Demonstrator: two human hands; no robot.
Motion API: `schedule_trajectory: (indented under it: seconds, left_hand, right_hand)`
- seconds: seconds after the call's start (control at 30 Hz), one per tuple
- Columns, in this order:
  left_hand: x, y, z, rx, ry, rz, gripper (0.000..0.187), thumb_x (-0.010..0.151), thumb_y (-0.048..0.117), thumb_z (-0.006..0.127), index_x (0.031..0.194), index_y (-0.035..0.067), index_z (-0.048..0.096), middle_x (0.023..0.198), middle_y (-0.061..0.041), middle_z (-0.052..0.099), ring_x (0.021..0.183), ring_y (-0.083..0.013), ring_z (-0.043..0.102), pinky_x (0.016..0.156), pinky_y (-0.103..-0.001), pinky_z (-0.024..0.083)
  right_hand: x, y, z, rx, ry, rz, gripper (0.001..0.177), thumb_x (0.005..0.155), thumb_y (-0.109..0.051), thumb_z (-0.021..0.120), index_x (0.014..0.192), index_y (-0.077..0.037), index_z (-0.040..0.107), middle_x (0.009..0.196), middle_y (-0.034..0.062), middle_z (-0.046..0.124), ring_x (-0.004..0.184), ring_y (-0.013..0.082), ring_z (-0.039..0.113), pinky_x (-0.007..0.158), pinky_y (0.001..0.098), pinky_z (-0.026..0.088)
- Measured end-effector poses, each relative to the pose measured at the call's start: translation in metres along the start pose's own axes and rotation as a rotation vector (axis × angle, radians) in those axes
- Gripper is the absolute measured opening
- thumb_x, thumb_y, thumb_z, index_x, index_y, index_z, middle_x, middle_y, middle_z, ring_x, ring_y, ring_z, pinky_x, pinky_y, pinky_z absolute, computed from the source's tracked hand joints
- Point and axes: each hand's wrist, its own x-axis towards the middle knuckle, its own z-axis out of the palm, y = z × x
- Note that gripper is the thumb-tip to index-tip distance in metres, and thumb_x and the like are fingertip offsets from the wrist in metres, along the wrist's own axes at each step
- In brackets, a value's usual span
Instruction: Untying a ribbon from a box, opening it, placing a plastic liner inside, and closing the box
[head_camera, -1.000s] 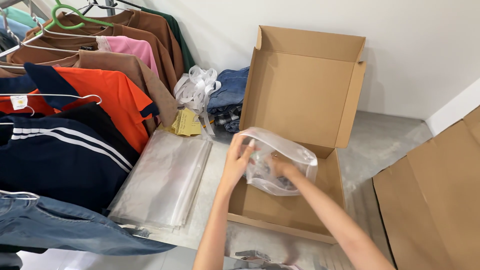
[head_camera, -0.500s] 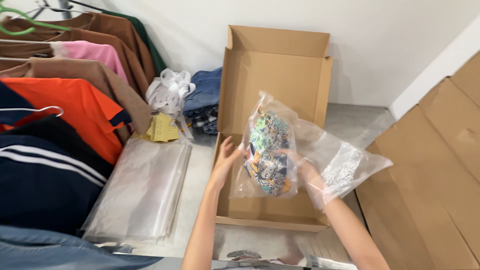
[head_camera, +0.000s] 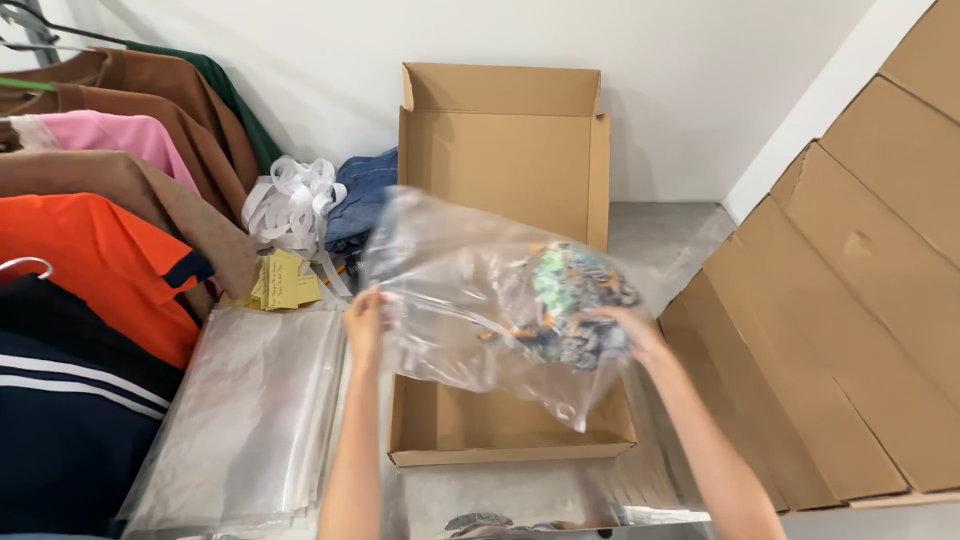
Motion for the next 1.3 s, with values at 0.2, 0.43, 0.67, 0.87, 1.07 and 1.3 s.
schedule_trajectory:
  seconds: [0.2, 0.43, 0.67, 0.87, 1.07, 1.3]
  left_hand:
    - [0.094, -0.060, -0.094, 0.203, 0.317, 0.161, 0.023, 0.103, 0.024, 0.063, 0.100, 0.005, 0.076, 0.086, -0.019, 0.070, 0.078, -0.0283, 0.066, 0.061, -0.042, 0.053]
    - [0.057, 0.001, -0.098, 0.600, 0.183, 0.378, 0.061, 0.086, 0.009, 0.078, 0.137, 0.002, 0.046, 0.132, -0.029, 0.050, 0.122, -0.0515, 0.054, 0.103, -0.064, 0.043]
    - [-0.036, 0.089, 0.041, 1.129, 0.115, 0.807, 0.099, 0.070, 0.026, 0.089, 0.152, 0.002, 0.041, 0.160, -0.026, 0.031, 0.146, -0.0421, 0.034, 0.109, -0.075, 0.028]
    - [-0.040, 0.021, 0.199, 0.534, -0.687, 0.515, 0.027, 0.092, 0.025, 0.070, 0.117, 0.015, 0.072, 0.111, -0.011, 0.073, 0.101, -0.0327, 0.072, 0.084, -0.047, 0.058]
    - [-0.042, -0.024, 0.360, 0.536, -0.768, 0.254, 0.037, 0.092, 0.053, 0.064, 0.094, 0.020, 0.078, 0.066, 0.001, 0.073, 0.064, -0.0183, 0.076, 0.065, -0.035, 0.061]
    - [-0.068, 0.018, 0.431, 0.872, -0.724, 0.265, 0.066, 0.090, 0.062, 0.059, 0.101, -0.001, 0.076, 0.088, -0.021, 0.076, 0.091, -0.0384, 0.076, 0.077, -0.051, 0.061]
  right_hand:
    - [0.063, 0.032, -0.057, -0.029, 0.300, -0.437, 0.067, 0.057, -0.010, 0.098, 0.113, 0.003, 0.065, 0.093, 0.0213, 0.070, 0.074, 0.0294, 0.072, 0.062, 0.0452, 0.062]
    - [0.057, 0.025, -0.055, 0.324, 0.139, -0.245, 0.060, 0.071, -0.027, 0.092, 0.121, -0.008, 0.064, 0.108, 0.0072, 0.072, 0.093, 0.0197, 0.072, 0.081, 0.0354, 0.060]
    - [0.046, 0.029, -0.048, 0.436, 0.141, -0.141, 0.078, 0.084, -0.050, 0.085, 0.141, -0.015, 0.046, 0.143, 0.0114, 0.051, 0.129, 0.0306, 0.050, 0.103, 0.0496, 0.047]
    - [0.088, 0.038, -0.093, 0.706, 0.135, -0.022, 0.044, 0.082, -0.049, 0.080, 0.106, -0.019, 0.059, 0.094, -0.0029, 0.061, 0.086, 0.0166, 0.058, 0.066, 0.0289, 0.049]
    - [0.144, 0.060, -0.147, 0.837, 0.164, 0.042, 0.034, 0.078, -0.043, 0.081, 0.093, -0.020, 0.062, 0.085, -0.0052, 0.065, 0.080, 0.0152, 0.062, 0.067, 0.0302, 0.051]
    - [0.159, 0.045, -0.172, 0.964, 0.126, 0.157, 0.032, 0.078, -0.040, 0.083, 0.091, -0.018, 0.064, 0.084, -0.0025, 0.070, 0.080, 0.0174, 0.069, 0.065, 0.0317, 0.059]
